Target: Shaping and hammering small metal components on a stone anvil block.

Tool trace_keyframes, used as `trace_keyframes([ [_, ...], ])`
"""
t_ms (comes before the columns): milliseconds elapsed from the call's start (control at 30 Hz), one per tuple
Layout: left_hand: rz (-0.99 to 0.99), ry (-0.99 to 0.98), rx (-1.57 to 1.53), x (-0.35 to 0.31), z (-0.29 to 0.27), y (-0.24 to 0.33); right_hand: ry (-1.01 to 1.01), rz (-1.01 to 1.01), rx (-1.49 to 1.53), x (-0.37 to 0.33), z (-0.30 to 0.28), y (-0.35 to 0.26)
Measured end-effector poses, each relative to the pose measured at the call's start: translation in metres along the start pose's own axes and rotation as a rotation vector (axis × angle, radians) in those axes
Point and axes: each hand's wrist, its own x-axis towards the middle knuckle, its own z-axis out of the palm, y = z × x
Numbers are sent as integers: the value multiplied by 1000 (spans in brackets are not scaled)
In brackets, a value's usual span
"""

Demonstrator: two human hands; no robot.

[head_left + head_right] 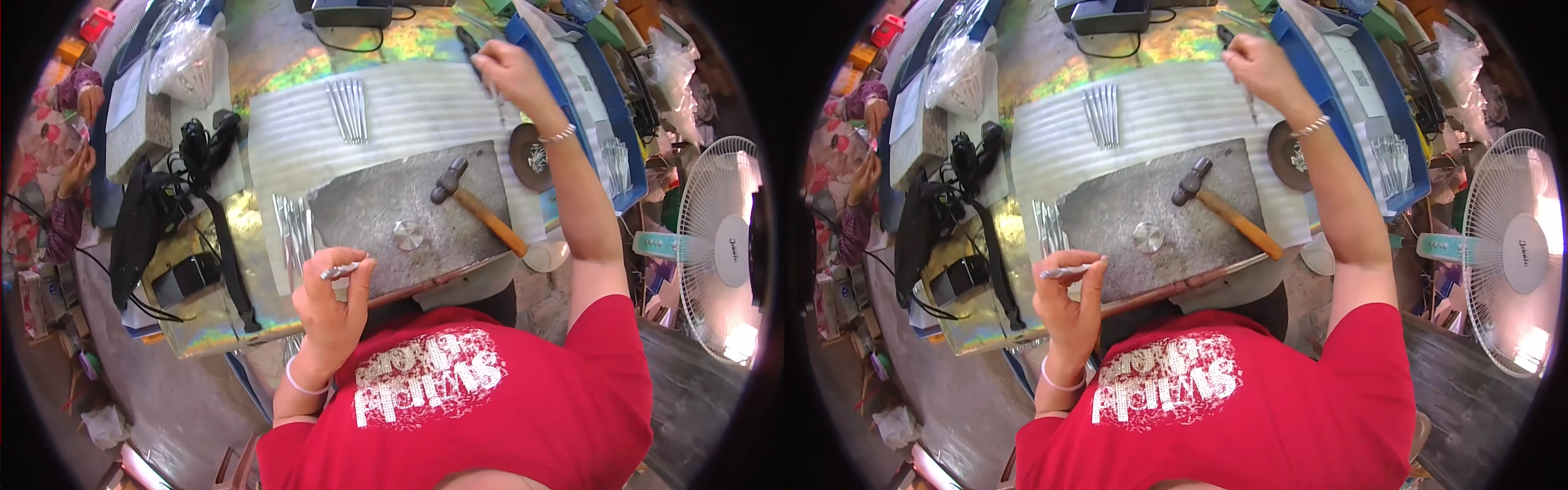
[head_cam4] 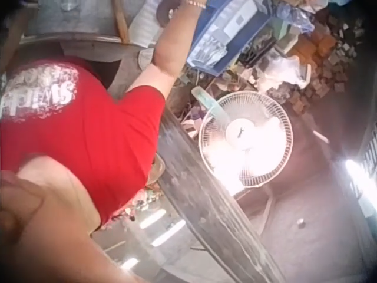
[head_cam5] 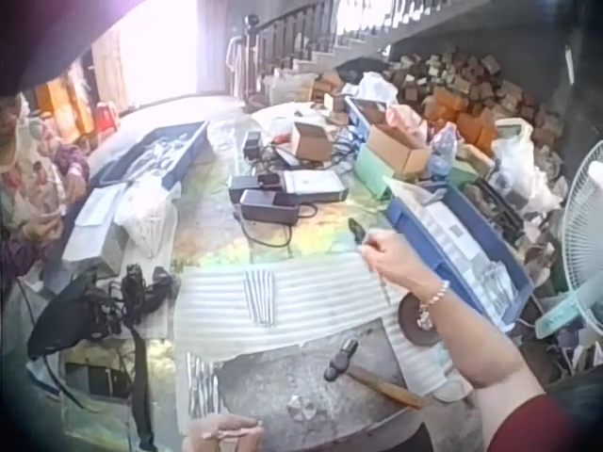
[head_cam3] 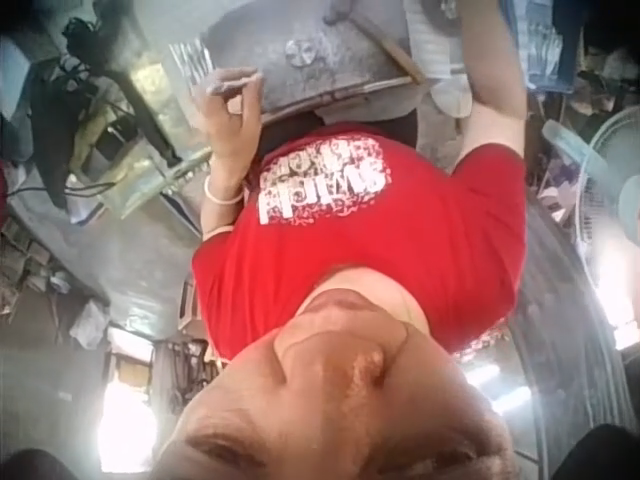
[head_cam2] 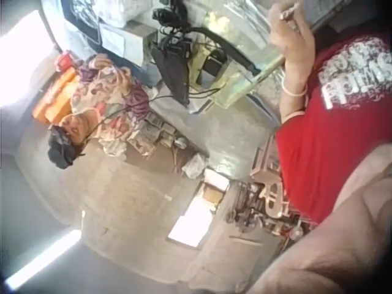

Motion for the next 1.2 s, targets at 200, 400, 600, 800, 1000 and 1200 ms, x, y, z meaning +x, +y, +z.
trace_keyframes([
  [200, -44, -149, 153, -2, 9, -9, -95, 25, -128, 17, 47, 23],
  [400, -199, -209, 67, 5, 1, -9, -99, -52, -5, -59, 7, -60],
  [600, -516, -196, -555, 21, 13, -2, -247, -124, -252, -167, -3, -111],
  [800, -467, -210, -509, 19, 27, -5, -210, -52, -430, -180, 16, -108],
  [1000, -410, -232, -421, 14, 31, -9, -173, 93, -36, -188, 13, -105],
  [1200, -375, -264, -352, 17, 32, -9, -139, 93, 263, -197, 8, -108],
])
